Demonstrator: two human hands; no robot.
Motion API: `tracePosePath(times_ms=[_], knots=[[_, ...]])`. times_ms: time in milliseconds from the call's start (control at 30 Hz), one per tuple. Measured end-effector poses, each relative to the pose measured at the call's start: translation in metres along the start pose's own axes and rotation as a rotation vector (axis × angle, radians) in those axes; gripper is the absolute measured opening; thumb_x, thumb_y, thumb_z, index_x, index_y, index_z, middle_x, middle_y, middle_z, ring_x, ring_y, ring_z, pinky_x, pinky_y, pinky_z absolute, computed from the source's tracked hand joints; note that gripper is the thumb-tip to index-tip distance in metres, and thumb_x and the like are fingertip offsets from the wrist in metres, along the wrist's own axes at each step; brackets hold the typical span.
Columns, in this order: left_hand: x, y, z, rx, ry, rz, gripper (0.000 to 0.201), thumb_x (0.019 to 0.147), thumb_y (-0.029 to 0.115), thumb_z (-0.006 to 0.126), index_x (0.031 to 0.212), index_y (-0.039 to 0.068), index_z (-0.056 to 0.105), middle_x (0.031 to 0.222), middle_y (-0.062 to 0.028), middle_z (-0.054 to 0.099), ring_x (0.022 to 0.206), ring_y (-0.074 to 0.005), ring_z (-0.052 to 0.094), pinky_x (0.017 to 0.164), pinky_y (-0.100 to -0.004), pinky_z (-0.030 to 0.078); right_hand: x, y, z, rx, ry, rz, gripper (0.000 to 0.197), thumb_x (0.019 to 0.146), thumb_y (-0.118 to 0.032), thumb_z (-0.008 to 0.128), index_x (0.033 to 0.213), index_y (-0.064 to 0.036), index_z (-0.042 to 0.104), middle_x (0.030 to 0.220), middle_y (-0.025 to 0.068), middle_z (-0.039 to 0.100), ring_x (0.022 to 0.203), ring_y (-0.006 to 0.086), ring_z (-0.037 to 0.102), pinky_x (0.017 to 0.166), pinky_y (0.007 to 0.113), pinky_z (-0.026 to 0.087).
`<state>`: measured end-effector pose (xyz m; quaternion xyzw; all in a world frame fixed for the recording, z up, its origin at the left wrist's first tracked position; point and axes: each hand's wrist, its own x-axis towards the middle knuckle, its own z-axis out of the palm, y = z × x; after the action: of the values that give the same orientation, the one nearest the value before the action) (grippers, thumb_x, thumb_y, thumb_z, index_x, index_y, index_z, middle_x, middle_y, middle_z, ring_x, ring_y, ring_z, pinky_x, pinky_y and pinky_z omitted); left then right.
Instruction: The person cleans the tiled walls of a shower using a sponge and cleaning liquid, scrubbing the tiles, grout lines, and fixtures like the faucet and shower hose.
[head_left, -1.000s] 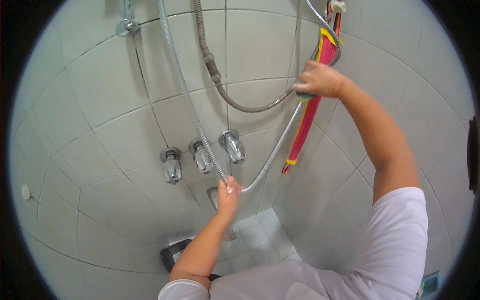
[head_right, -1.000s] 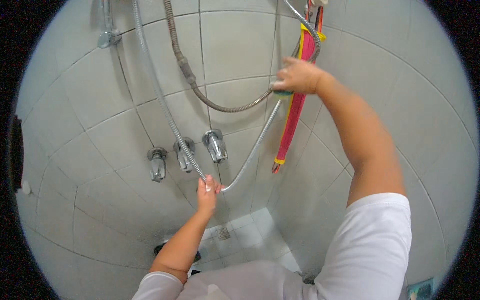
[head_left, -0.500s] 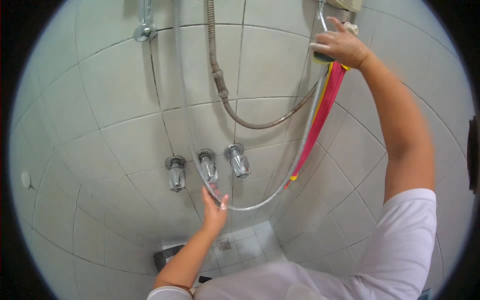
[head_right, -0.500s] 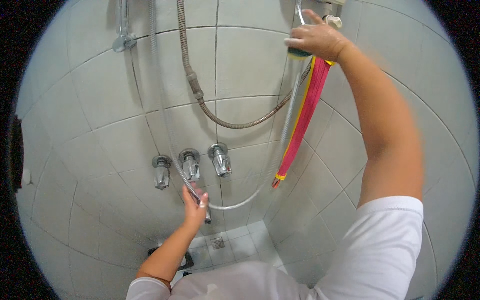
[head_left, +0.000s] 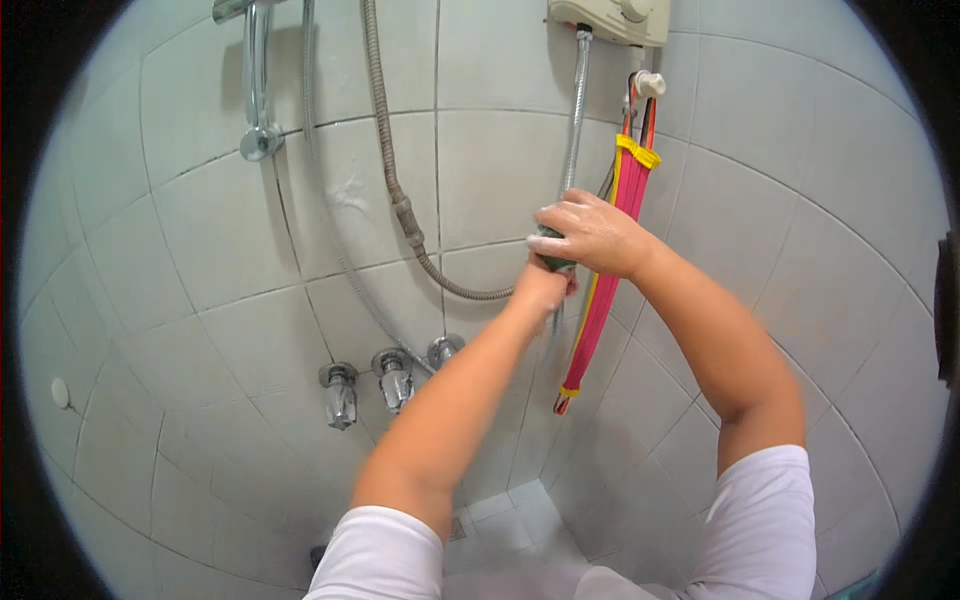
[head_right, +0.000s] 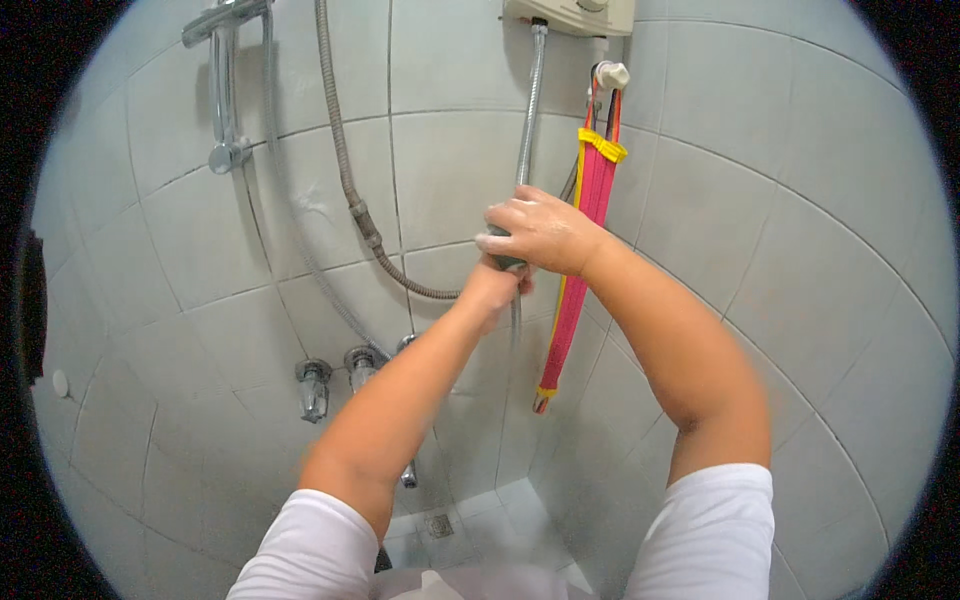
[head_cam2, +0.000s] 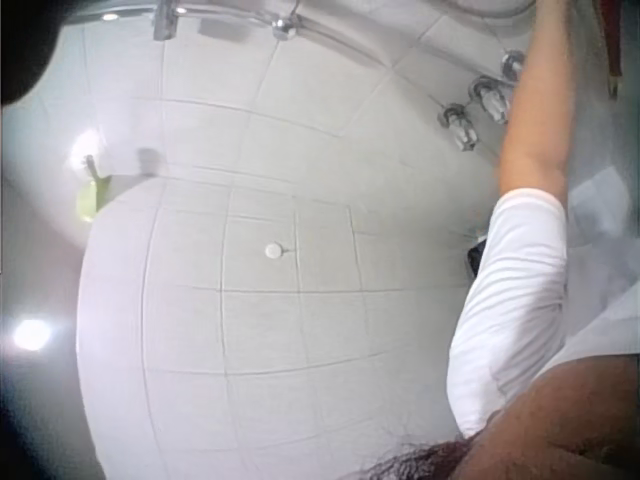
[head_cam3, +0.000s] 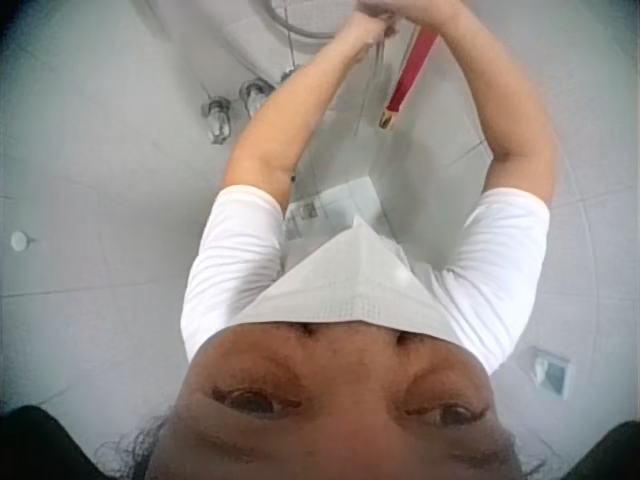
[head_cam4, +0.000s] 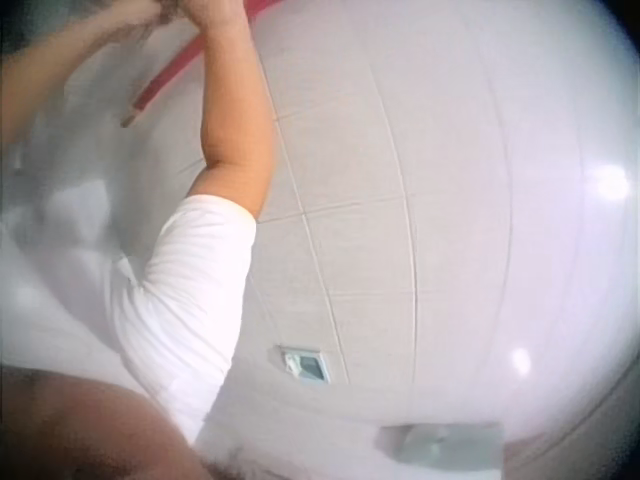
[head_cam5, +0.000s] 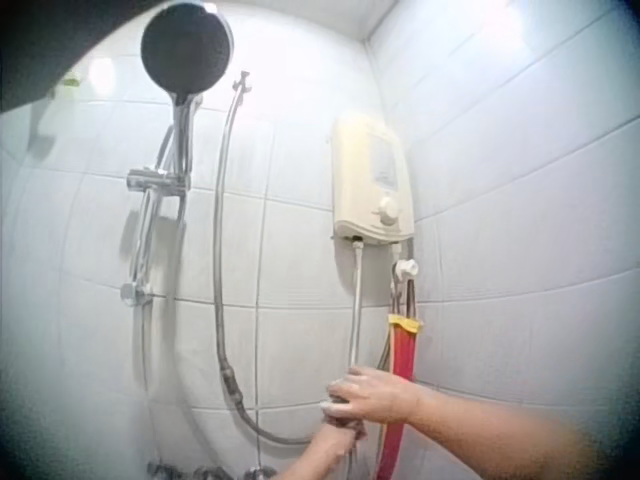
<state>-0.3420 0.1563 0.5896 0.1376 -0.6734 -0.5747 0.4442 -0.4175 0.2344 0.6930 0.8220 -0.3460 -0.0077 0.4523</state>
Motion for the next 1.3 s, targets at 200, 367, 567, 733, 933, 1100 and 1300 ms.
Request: tracePosePath(times_ms=[200, 367, 567, 733, 933, 1100, 1300], knots=[[-0.033, 0.003, 0.011, 0.431, 0.197, 0.268, 0.03, 0.088, 0.033, 0.041, 0.096, 0.004, 0.046, 0.064, -0.0105, 0.049, 0.058, -0.0209, 0.049, 0.057, -0.0346, 0.041, -0.013, 0.037, -0.009, 0.111, 0.658, 0.595, 0.055, 0.061, -0.01, 0.065, 0.112, -0.0068, 0.043, 0.11, 0.0134, 0.049, 0.099, 0.0303, 0.05, 0.085, 0.035, 0.042], [-0.037, 0.013, 0.005, 0.345, 0.095, 0.09, 0.026, 0.089, 0.031, 0.041, 0.095, 0.006, 0.044, 0.064, -0.004, 0.045, 0.055, -0.0145, 0.044, 0.051, -0.0296, 0.038, 0.061, 0.12, -0.017, 1.053, 0.97, 1.377, 0.068, 0.066, -0.024, 0.069, 0.117, -0.0004, 0.032, 0.099, 0.0144, 0.05, 0.082, 0.021, 0.056, 0.064, 0.036, 0.049], [-0.052, 0.027, 0.035, -0.084, -0.163, -0.159, 0.019, 0.089, 0.028, 0.041, 0.092, 0.01, 0.037, 0.061, 0.0027, 0.035, 0.05, -0.0074, 0.034, 0.044, -0.0228, 0.031, 0.039, 0.186, 0.04, 0.884, 0.903, 1.606, 0.034, 0.067, -0.017, 0.067, 0.092, -0.0016, 0.049, 0.076, 0.0109, 0.056, 0.065, 0.021, 0.058, 0.054, 0.036, 0.049], [-0.074, 0.001, -0.009, -0.004, -0.076, -0.18, 0.018, 0.089, 0.026, 0.043, 0.091, 0.009, 0.037, 0.061, 0.0021, 0.035, 0.049, -0.0076, 0.033, 0.043, -0.0229, 0.031, 0.054, 0.049, 0.043, 1.652, 0.885, 1.375, 0.036, 0.065, -0.016, 0.069, 0.09, -0.0024, 0.047, 0.073, 0.01, 0.054, 0.06, 0.021, 0.055, 0.049, 0.038, 0.046], [-0.106, -0.067, -0.025, 0.265, 0.079, -0.112, 0.016, 0.083, 0.015, 0.047, 0.094, 0.004, 0.043, 0.066, -0.0073, 0.049, 0.053, -0.0183, 0.048, 0.049, -0.0306, 0.039, 0.009, -0.122, 0.063, 1.687, 0.844, 1.416, 0.055, 0.067, -0.007, 0.066, 0.113, -0.0049, 0.036, 0.087, 0.0056, 0.048, 0.078, 0.0176, 0.05, 0.067, 0.031, 0.045], [-0.161, -0.114, -0.033, 0.631, -0.066, -0.191, 0.026, 0.072, 0.004, 0.045, 0.097, -0.002, 0.051, 0.091, -0.0229, 0.057, 0.088, -0.0375, 0.054, 0.074, -0.0422, 0.042, -0.029, -0.217, 0.122, 1.478, 0.76, 1.585, 0.057, 0.068, -0.013, 0.068, 0.114, -0.0024, 0.035, 0.087, 0.0055, 0.051, 0.078, 0.0142, 0.051, 0.07, 0.028, 0.043], [-0.2, -0.133, -0.069, 0.82, -0.225, -0.198, 0.038, 0.075, 0.01, 0.049, 0.112, 0.001, 0.044, 0.102, -0.0242, 0.052, 0.1, -0.0372, 0.048, 0.085, -0.0413, 0.039, -0.051, -0.288, 0.145, 1.681, 0.709, 1.752, 0.055, 0.069, -0.009, 0.067, 0.113, -0.0056, 0.035, 0.086, 0.0049, 0.051, 0.076, 0.016, 0.053, 0.068, 0.029, 0.044]])
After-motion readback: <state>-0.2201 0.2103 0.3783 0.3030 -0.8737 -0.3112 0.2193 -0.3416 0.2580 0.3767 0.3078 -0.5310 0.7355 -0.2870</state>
